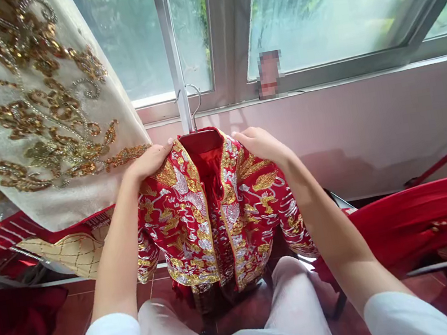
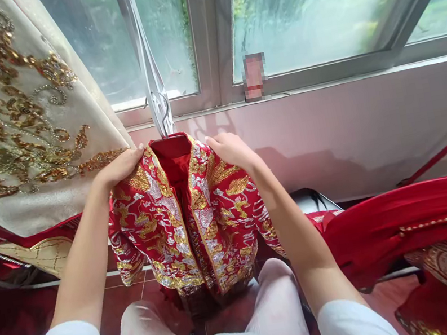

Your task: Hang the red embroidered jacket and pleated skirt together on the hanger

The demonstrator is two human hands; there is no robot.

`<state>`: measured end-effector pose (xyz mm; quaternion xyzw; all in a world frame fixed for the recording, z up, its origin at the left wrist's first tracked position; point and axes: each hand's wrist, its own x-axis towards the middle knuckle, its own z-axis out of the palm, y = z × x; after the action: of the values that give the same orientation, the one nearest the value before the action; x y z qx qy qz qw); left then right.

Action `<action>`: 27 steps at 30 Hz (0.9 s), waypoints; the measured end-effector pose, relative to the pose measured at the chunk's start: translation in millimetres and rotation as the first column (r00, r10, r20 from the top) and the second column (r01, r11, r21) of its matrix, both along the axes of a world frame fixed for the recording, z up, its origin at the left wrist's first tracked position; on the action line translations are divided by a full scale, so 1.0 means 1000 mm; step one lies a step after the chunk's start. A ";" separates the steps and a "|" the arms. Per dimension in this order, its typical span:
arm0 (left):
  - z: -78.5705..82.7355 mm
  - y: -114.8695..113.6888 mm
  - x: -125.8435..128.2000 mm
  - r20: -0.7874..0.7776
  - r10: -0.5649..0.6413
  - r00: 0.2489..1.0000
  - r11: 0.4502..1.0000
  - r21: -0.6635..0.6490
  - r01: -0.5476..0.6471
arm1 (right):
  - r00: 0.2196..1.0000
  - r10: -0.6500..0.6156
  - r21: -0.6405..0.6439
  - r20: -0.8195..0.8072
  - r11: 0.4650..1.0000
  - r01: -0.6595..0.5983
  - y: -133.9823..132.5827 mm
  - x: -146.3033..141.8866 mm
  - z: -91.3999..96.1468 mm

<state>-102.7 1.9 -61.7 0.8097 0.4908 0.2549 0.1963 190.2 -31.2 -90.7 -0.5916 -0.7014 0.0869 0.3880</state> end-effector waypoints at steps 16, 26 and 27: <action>-0.240 -0.108 0.037 0.273 0.439 0.856 0.694 0.502 -0.516 | 0.955 -0.182 0.492 -0.234 0.825 0.278 -0.100 -0.084 -0.199; -0.227 -0.103 0.079 0.106 0.302 0.947 0.915 0.245 -0.320 | 0.998 -0.026 0.137 0.050 0.990 0.019 -0.054 -0.121 -0.152; -0.227 -0.097 0.078 0.110 0.309 0.945 0.920 0.217 -0.327 | 0.998 -0.035 0.084 0.050 0.996 0.031 -0.048 -0.122 -0.153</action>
<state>-25.1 -94.6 -288.5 0.7266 0.5750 0.3686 0.0742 68.4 -79.0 -243.9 -0.5886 -0.7041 0.0361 0.3957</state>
